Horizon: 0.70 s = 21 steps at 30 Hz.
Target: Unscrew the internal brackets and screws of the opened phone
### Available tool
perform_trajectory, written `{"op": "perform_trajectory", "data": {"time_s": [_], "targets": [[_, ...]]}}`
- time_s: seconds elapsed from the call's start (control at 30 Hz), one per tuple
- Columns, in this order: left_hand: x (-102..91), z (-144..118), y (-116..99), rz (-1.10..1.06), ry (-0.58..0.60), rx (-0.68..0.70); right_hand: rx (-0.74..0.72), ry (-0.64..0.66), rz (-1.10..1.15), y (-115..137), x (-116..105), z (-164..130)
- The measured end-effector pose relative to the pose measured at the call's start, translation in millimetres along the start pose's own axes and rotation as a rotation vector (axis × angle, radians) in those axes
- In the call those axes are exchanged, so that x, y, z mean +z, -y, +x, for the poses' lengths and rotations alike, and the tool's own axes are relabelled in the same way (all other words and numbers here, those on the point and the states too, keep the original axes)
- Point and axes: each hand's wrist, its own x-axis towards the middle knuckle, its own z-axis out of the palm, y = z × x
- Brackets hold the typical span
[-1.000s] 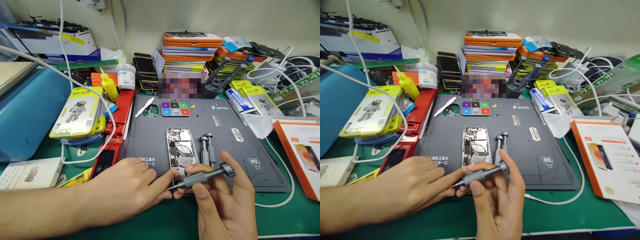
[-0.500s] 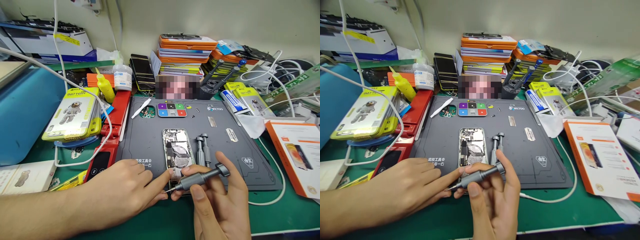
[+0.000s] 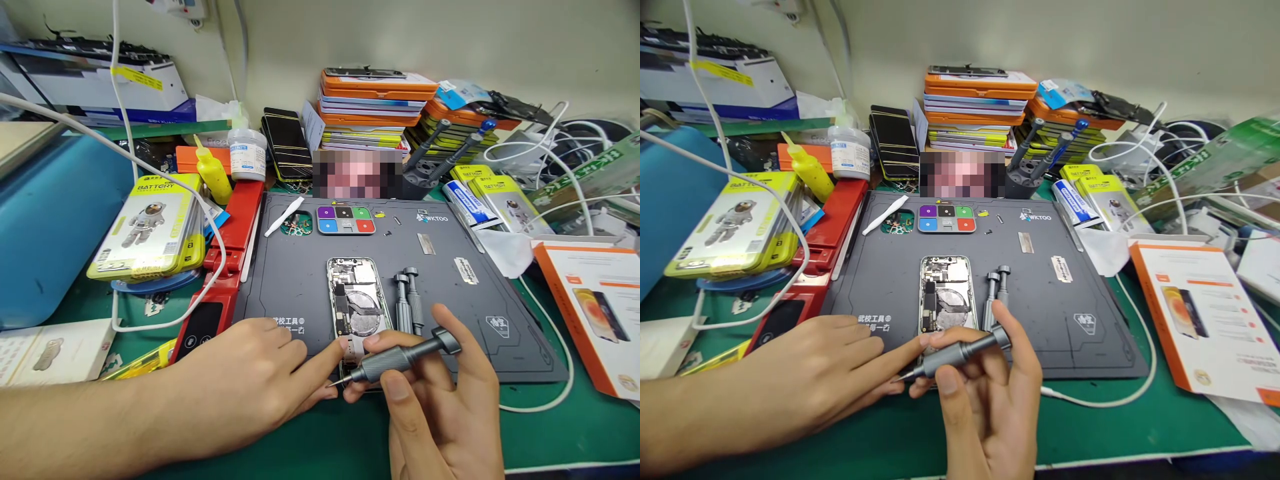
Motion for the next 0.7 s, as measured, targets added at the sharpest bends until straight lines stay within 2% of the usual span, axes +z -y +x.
{"op": "perform_trajectory", "data": {"time_s": [0.3, 0.47, 0.6, 0.7], "targets": [[-1.5, -1, 0, -0.022, 0.008, 0.0, 0.003, -0.007, -0.009, 0, 0, -1], [-1.4, 0, 0, -0.02, -0.008, -0.007, 0.038, -0.103, -0.047, 5, 8, -3], [-1.0, 0, 0, -0.011, -0.016, -0.007, 0.017, -0.032, -0.025, 1, 0, -2], [0.1, 0, 0, -0.008, -0.026, -0.005, 0.016, -0.034, -0.015, -2, -5, -1]]}}
